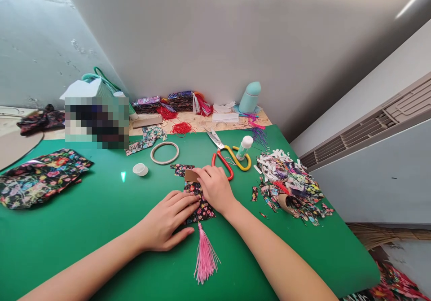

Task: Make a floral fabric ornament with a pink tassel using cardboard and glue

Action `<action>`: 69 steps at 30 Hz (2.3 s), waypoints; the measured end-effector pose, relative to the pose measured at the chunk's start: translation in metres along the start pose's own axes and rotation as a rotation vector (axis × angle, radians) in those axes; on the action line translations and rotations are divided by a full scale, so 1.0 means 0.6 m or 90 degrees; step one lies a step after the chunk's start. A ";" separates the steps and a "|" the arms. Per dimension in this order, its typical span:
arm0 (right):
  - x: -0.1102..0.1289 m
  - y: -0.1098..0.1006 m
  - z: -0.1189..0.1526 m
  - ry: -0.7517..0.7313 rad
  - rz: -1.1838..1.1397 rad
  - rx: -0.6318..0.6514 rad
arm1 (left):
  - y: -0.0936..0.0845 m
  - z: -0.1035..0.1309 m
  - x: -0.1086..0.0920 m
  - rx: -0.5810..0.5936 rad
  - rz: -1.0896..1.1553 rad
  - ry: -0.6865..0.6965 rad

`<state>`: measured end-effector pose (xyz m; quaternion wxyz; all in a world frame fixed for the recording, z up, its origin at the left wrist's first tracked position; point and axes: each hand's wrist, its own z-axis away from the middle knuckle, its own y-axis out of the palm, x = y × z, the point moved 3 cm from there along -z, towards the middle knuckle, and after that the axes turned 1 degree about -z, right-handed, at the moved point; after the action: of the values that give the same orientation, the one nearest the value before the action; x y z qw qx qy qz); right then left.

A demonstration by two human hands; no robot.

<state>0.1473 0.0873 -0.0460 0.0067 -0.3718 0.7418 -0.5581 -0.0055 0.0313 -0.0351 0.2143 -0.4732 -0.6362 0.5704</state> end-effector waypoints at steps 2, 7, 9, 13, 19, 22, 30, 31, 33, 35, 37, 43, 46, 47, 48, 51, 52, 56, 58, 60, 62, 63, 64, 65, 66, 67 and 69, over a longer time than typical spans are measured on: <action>-0.001 0.001 0.000 0.004 -0.006 0.003 | 0.000 0.000 0.002 -0.009 -0.007 -0.015; -0.002 0.002 0.002 0.004 0.004 0.006 | 0.002 0.000 0.007 -0.026 -0.038 -0.072; -0.003 0.003 0.002 0.002 0.008 0.008 | 0.001 -0.001 0.008 -0.047 -0.048 -0.090; -0.004 0.003 0.002 -0.004 0.013 0.010 | -0.003 0.000 0.015 -0.116 -0.077 -0.151; -0.005 0.004 0.003 -0.006 0.009 0.007 | -0.003 0.003 0.022 -0.139 -0.075 -0.161; -0.005 0.004 0.004 -0.001 0.005 0.009 | 0.001 0.000 0.016 -0.068 -0.059 -0.083; -0.005 0.004 0.004 -0.002 0.004 0.022 | 0.000 -0.002 0.011 -0.028 -0.012 -0.037; -0.005 0.004 0.004 -0.002 0.004 0.023 | 0.000 -0.002 0.011 -0.032 -0.007 -0.034; -0.005 0.004 0.003 -0.001 0.003 0.025 | -0.001 -0.002 0.011 -0.037 0.000 -0.028; -0.004 0.003 0.003 -0.001 0.001 0.025 | -0.001 -0.003 0.011 -0.033 0.003 -0.027; -0.003 0.003 0.003 0.000 0.002 0.023 | -0.001 -0.003 0.012 -0.016 -0.003 -0.027; -0.004 0.003 0.004 -0.003 0.003 0.012 | 0.003 -0.001 0.015 0.049 0.013 -0.029; -0.006 0.003 0.004 -0.007 -0.004 0.007 | 0.001 0.000 0.016 0.070 0.034 -0.027; -0.006 0.003 0.004 -0.009 -0.006 0.008 | 0.001 0.000 0.016 0.075 0.038 -0.023; -0.007 0.004 0.004 -0.010 -0.009 0.009 | 0.000 0.000 0.015 0.077 0.042 -0.017; -0.008 0.005 0.004 -0.013 -0.012 0.017 | -0.004 0.001 0.012 0.061 0.066 0.008; -0.009 0.006 0.004 -0.013 -0.011 0.019 | -0.005 0.001 0.011 0.052 0.076 0.017; -0.011 0.006 0.004 -0.021 -0.021 0.005 | -0.004 0.002 0.009 0.037 0.070 0.022; -0.010 0.004 0.005 -0.021 -0.046 -0.019 | -0.002 0.002 0.011 0.033 0.045 0.001; -0.010 0.000 0.007 -0.009 -0.085 -0.040 | -0.002 0.001 0.013 0.029 0.030 -0.014; -0.009 -0.003 0.010 0.003 -0.121 -0.039 | -0.001 0.000 0.014 0.035 0.028 -0.018; -0.008 -0.004 0.011 0.004 -0.133 -0.030 | 0.000 -0.001 0.014 0.041 0.028 -0.019; -0.007 -0.005 0.012 0.002 -0.140 -0.017 | 0.000 -0.002 0.014 0.048 0.028 -0.021; -0.006 -0.006 0.012 -0.001 -0.142 -0.003 | 0.000 -0.002 0.014 0.055 0.029 -0.023; -0.005 -0.006 0.013 -0.003 -0.140 0.010 | 0.000 -0.003 0.014 0.060 0.031 -0.025; -0.005 -0.007 0.012 -0.007 -0.135 0.020 | 0.000 -0.003 0.013 0.063 0.032 -0.028; -0.003 -0.007 0.011 -0.012 -0.123 0.030 | -0.001 -0.002 0.013 0.066 0.038 -0.031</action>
<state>0.1535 0.0828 -0.0459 -0.0315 -0.4467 0.6887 -0.5702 -0.0080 0.0385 -0.0365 0.2062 -0.4663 -0.5966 0.6198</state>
